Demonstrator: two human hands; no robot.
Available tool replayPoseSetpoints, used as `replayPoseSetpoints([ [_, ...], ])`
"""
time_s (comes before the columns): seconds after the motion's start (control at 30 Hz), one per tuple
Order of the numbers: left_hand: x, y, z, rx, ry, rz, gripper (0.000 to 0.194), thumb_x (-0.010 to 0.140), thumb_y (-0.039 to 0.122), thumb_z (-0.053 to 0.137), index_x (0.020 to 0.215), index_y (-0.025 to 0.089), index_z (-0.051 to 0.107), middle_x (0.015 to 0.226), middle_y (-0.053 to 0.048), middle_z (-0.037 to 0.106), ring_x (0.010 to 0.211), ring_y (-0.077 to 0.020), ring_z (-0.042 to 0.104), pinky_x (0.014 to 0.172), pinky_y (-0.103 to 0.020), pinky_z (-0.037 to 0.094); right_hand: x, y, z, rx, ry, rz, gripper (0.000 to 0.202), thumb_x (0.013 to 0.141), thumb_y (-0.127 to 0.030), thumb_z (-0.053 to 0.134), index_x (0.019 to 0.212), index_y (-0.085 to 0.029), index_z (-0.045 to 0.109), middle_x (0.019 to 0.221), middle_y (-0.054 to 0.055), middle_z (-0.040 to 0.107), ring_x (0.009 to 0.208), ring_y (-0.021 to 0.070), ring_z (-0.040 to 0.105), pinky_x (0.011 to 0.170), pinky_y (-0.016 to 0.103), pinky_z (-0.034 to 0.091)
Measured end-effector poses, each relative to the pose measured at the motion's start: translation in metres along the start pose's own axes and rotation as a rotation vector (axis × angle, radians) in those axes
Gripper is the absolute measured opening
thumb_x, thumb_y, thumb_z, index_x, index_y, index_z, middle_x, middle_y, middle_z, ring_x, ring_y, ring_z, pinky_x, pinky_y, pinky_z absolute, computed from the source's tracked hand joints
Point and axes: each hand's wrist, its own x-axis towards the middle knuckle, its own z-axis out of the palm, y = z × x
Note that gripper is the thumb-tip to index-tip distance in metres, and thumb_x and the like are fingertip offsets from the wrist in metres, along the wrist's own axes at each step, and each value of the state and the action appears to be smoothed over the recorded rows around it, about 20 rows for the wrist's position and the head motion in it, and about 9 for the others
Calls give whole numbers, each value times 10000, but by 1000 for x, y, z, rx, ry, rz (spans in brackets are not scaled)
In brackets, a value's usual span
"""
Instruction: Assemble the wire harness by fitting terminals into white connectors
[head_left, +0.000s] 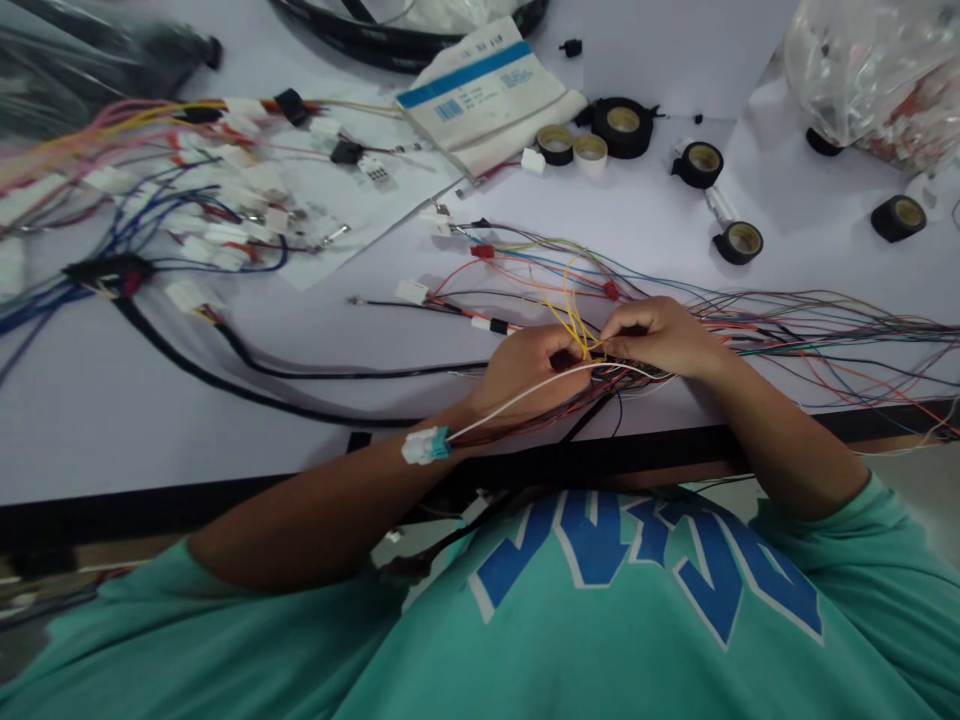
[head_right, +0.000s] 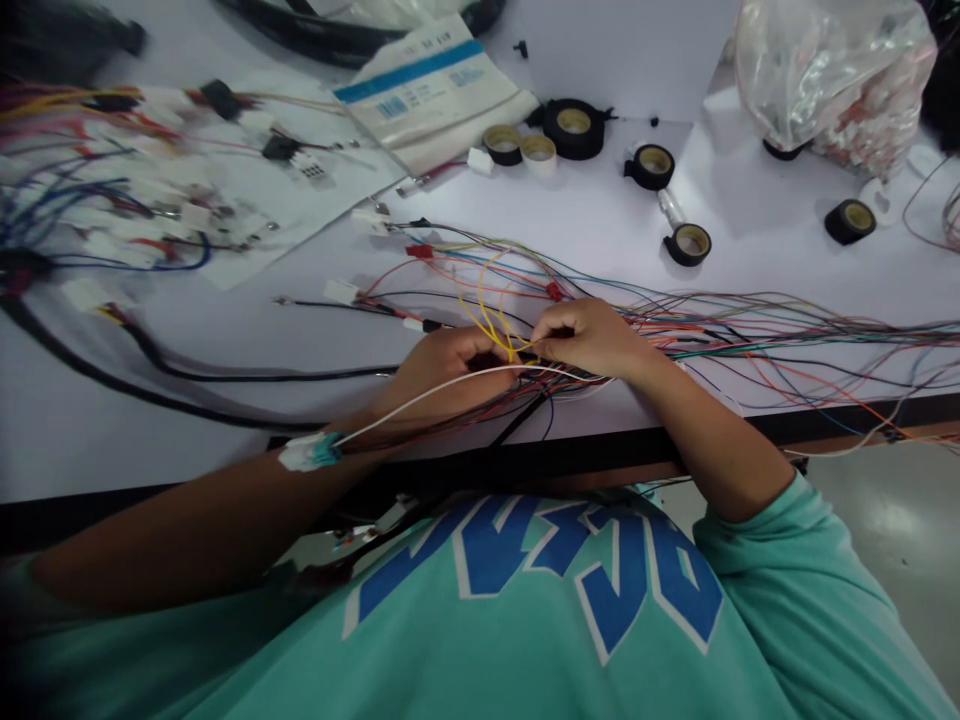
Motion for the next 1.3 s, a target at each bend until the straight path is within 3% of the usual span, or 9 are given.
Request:
replayPoseSetpoints([
  [0.13,1,-6,-3,-95,-60,151,141,651,284,499,619,179,588,670,-9,648,662,-148,577,631,-249,441,1,-3,3,-31,52,77,110,665,-184,537,643,-133,632,576,-31,546,584,84,485,610,227,349],
  [0.23,6,-13,-4,-255,-88,181,140,654,316,546,646,183,587,700,-24,657,689,-158,591,663,-268,469,1,-2,2,-1,57,116,110,660,-205,518,650,-135,602,565,-36,514,564,83,458,582,229,332],
  [0.43,15,-16,-5,-552,-119,144,307,618,466,695,707,186,609,824,-46,695,771,-176,638,749,-313,518,0,0,1,93,42,-52,60,661,-208,489,694,-169,519,623,-54,485,550,62,410,564,207,323],
  [0.57,15,-16,-5,-539,-144,88,328,620,478,687,719,170,631,762,-28,675,730,-165,624,720,-307,512,0,-3,8,74,70,-115,85,697,-257,508,692,-172,505,638,-40,499,579,72,430,580,213,336],
  [0.77,18,-17,-5,-497,-165,112,267,632,441,648,695,183,631,747,-18,660,722,-161,586,704,-295,474,0,-5,17,19,180,29,174,686,-169,477,821,-151,586,631,-37,532,563,82,456,569,215,330],
  [1.0,14,-8,-16,-365,-321,159,254,688,403,549,560,189,500,552,25,469,566,-97,391,551,-240,348,5,4,15,-6,337,86,60,643,-134,472,631,-191,461,567,-55,439,549,88,421,554,231,323],
  [1.17,13,-8,-16,-551,-249,83,240,713,432,595,665,199,562,566,32,492,517,-80,407,500,-243,338,5,8,8,350,236,194,95,666,-187,557,743,-182,502,593,-79,473,463,56,427,493,207,373],
  [1.3,14,-7,-15,-642,-178,112,223,721,414,621,621,216,603,526,34,491,484,-78,423,491,-261,331,4,7,6,382,194,162,100,699,-239,582,717,-174,508,601,-74,479,474,42,433,482,188,370],
])
